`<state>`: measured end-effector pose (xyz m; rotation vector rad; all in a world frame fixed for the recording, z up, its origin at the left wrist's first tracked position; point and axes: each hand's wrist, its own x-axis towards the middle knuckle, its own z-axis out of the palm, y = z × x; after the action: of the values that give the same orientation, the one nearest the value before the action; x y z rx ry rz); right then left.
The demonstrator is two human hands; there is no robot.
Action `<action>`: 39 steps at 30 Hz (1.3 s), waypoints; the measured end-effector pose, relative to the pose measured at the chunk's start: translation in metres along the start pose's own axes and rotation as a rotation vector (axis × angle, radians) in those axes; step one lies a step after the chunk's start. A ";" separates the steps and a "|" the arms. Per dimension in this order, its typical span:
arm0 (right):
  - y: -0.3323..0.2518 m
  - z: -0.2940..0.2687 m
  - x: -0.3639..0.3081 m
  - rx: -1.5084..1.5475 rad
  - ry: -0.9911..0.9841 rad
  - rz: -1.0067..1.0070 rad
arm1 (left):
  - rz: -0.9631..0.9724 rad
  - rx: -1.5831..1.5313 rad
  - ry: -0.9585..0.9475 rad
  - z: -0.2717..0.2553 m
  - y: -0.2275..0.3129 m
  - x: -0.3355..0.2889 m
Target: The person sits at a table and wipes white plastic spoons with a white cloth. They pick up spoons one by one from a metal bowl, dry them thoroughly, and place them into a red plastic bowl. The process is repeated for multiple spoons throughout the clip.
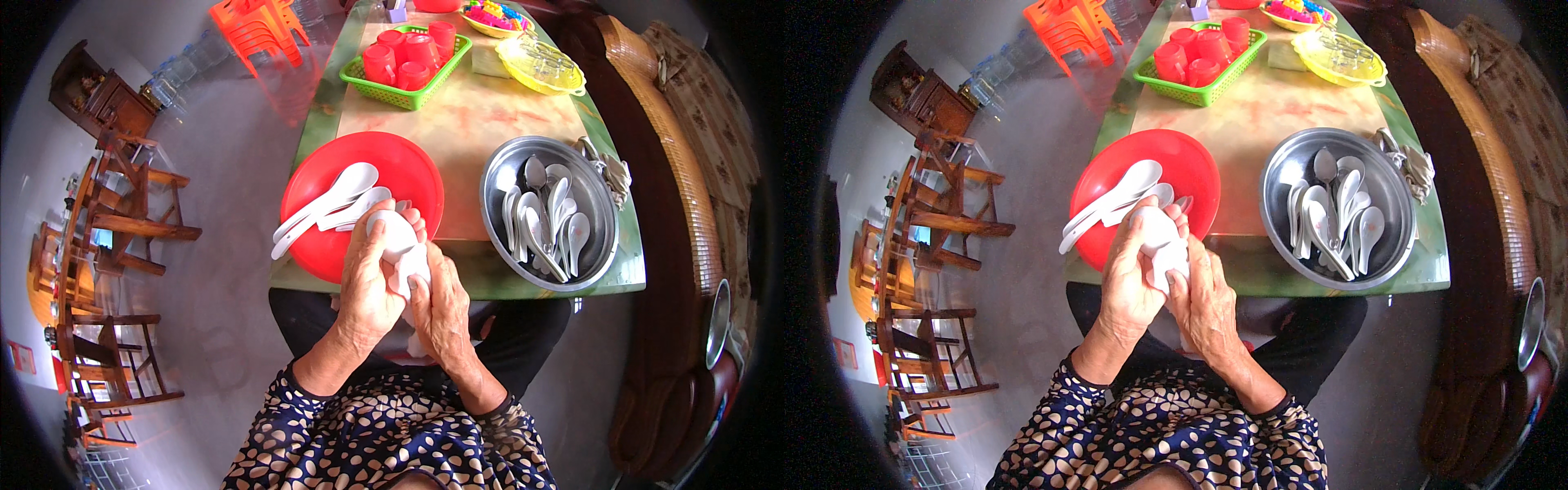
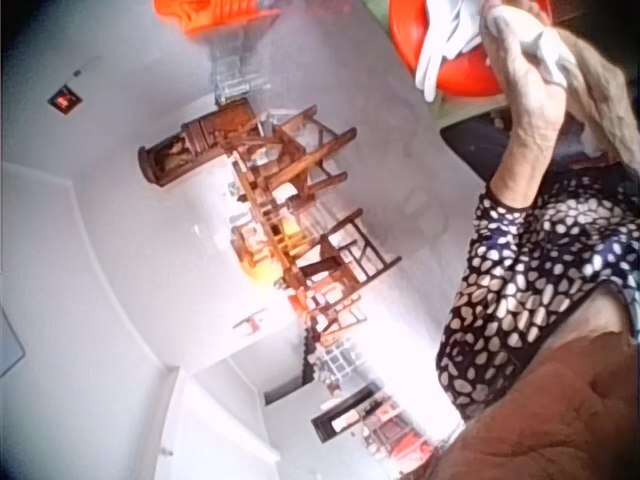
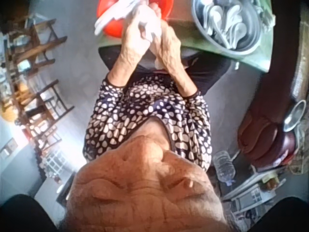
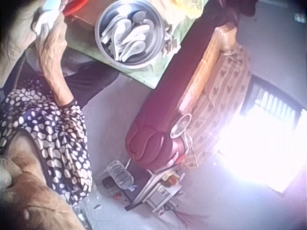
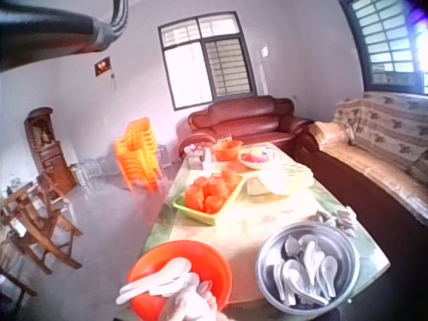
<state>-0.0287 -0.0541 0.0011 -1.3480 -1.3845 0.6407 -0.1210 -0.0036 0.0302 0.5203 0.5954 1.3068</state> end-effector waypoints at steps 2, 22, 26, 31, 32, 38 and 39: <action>0.006 -0.002 -0.004 0.111 -0.046 -0.010 | -0.050 -0.033 -0.020 -0.005 0.000 -0.001; -0.008 -0.022 -0.021 -0.210 -0.248 -0.373 | -0.035 0.211 -0.084 -0.020 0.015 0.007; -0.027 -0.044 -0.017 0.167 -0.160 -0.058 | -0.095 0.054 -0.206 -0.031 0.025 0.014; -0.005 -0.025 0.023 -0.206 0.310 -0.368 | -0.245 -0.061 -0.224 -0.017 0.007 -0.001; -0.007 -0.020 0.027 -0.238 0.344 -0.359 | -0.221 -0.033 -0.192 -0.013 0.004 -0.004; -0.007 -0.004 0.028 -0.316 0.253 -0.332 | -0.139 0.149 -0.214 -0.009 0.001 -0.010; -0.005 -0.006 0.026 -0.261 0.195 -0.322 | -0.134 0.173 -0.219 -0.011 0.002 -0.009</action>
<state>-0.0206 -0.0322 0.0152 -1.3094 -1.5175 0.1129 -0.1307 -0.0122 0.0242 0.7433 0.5529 1.0608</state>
